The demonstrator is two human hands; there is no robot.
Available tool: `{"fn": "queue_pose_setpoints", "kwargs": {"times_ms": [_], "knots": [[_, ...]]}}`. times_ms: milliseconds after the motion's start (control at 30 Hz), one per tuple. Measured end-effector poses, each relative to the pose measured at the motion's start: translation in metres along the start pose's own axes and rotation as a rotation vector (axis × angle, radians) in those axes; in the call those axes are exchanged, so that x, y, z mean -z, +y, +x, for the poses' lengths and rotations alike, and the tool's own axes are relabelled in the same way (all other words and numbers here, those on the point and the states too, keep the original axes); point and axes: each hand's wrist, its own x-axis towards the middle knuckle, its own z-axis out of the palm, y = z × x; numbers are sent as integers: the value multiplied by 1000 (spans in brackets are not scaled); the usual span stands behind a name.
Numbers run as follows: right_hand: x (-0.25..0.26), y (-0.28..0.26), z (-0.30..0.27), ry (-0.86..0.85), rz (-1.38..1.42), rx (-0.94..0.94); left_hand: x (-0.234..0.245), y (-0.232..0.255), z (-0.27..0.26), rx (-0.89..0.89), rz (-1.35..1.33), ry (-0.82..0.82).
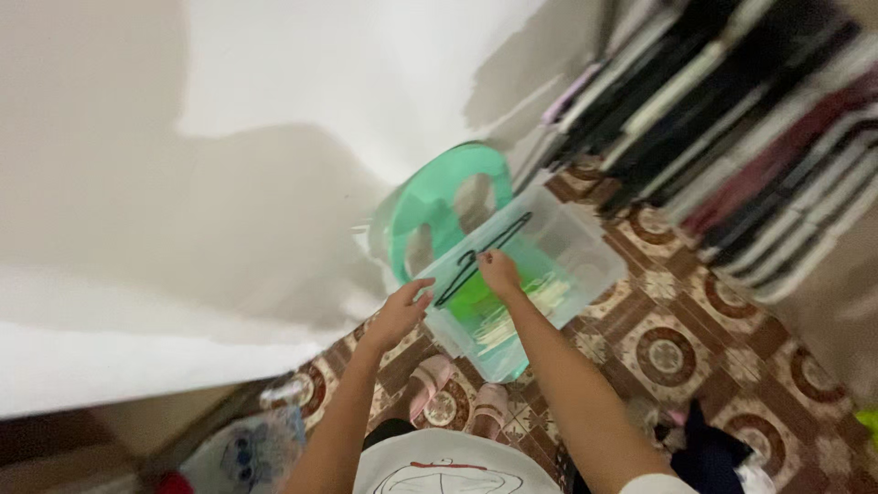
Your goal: The person sorts various clothes hangers by removing them from a plastic bin and hanging them onto a metal garment rack.
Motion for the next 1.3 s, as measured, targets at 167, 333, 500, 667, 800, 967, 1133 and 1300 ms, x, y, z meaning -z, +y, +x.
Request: {"fn": "queue_pose_setpoints", "kwargs": {"times_ms": [167,333,500,667,800,967,1133,1300], "knots": [[-40,-7,13,-269,878,-669,15,-33,-22,-97,70,73],[-53,-7,12,-367,1463,-780,24,-67,-31,-69,211,150],[-52,-14,16,-355,1483,-822,24,-59,-40,-5,178,132],[-52,-25,23,-356,1521,-842,15,-40,-34,1,139,73],[-47,-31,35,-286,1476,-920,15,-38,-28,-89,119,77],[-26,-37,37,-192,1483,-867,9,-33,-26,-47,247,68],[38,-76,-2,-265,1419,-656,-8,-51,24,-238,250,81],[132,-136,-67,-408,1412,-312,-21,-12,51,-478,576,460]]}}
